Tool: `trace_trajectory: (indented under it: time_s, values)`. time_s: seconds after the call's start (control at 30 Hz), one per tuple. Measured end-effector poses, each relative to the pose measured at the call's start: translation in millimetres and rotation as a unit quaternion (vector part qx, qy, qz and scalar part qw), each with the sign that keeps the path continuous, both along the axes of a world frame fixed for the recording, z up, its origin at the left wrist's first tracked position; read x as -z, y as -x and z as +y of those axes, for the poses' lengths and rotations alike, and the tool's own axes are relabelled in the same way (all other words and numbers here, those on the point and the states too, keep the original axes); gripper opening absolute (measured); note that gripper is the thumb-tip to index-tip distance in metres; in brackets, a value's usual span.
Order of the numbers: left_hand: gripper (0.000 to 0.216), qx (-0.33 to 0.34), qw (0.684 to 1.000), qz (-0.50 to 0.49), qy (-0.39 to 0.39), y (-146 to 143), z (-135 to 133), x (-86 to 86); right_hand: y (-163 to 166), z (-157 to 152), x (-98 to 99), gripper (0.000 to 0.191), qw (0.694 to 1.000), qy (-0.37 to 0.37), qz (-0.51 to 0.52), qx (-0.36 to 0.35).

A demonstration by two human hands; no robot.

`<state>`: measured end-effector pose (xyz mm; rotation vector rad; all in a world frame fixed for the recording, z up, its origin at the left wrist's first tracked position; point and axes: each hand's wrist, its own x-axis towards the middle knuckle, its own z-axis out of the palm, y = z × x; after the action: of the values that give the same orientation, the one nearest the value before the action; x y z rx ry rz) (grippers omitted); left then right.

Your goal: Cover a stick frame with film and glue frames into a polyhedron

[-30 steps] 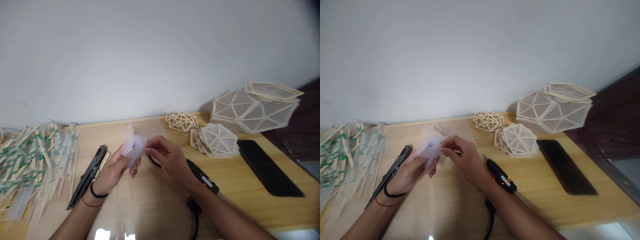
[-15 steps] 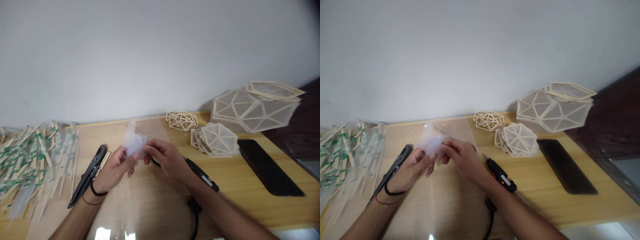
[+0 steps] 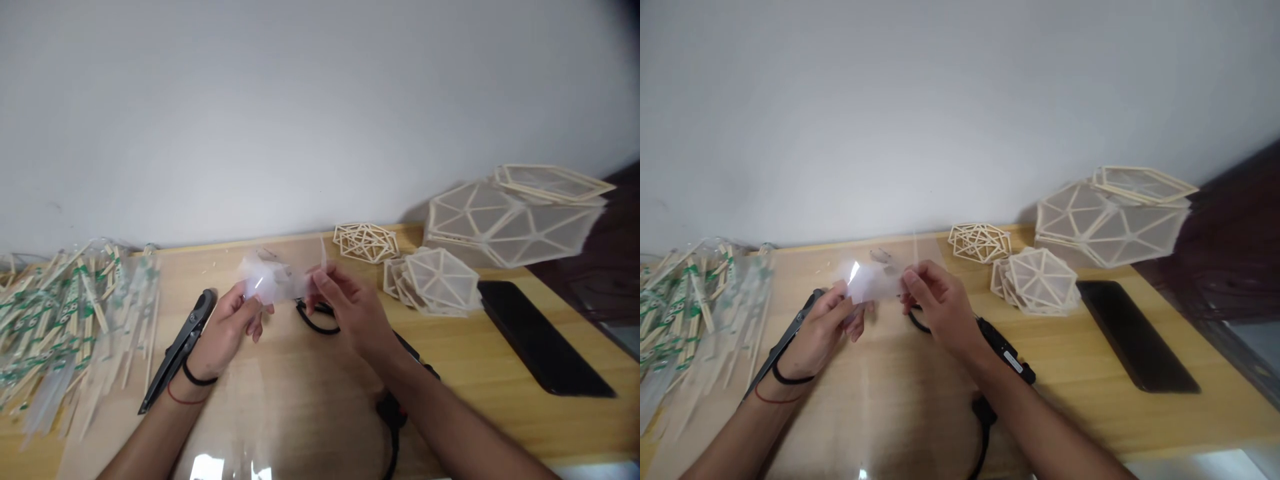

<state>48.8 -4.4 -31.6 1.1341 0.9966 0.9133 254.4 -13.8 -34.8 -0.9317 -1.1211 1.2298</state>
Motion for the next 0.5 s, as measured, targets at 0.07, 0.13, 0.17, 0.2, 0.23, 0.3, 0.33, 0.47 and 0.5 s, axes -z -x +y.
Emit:
trace_trajectory:
  time_s: [0.07, 0.13, 0.17, 0.2, 0.23, 0.3, 0.33, 0.47, 0.5]
  values:
    - [0.031, 0.021, 0.999, 0.040, 0.005, 1, 0, -0.1, -3, 0, -0.2, 0.033, 0.999, -0.015, 0.038, -0.032]
    - [0.033, 0.044, 0.995, 0.088, 0.013, 2, -1, -0.4, -7, -1, -1.9, 0.030, 0.995, -0.054, 0.040, -0.074]
    - [0.035, 0.053, 0.993, 0.109, 0.014, 3, -1, -0.4, -9, -2, -3.5, 0.028, 0.992, -0.076, 0.029, -0.094]
    - [0.036, 0.064, 0.989, 0.129, 0.015, 3, -2, -0.4, -10, -3, -5.5, 0.027, 0.990, -0.095, 0.007, -0.106]
    - [0.036, 0.076, 0.986, 0.148, 0.016, 3, -2, -0.4, -11, -4, -7.5, 0.028, 0.987, -0.114, -0.029, -0.106]
    - [0.032, 0.116, 0.978, 0.173, 0.011, 4, -3, -1.0, -11, -5, -10.7, 0.033, 0.975, -0.159, -0.133, -0.081]
    - [0.029, 0.140, 0.975, 0.175, 0.006, 4, -3, -1.8, -11, -5, -11.2, 0.037, 0.962, -0.187, -0.186, -0.067]
    - [0.020, 0.232, 0.959, 0.164, -0.015, 6, 0, -9.1, -8, -2, -5.9, 0.047, 0.909, -0.287, -0.292, -0.077]
    - [0.021, 0.251, 0.954, 0.165, -0.015, 7, 1, -11.2, -7, -1, -4.0, 0.047, 0.906, -0.292, -0.294, -0.089]
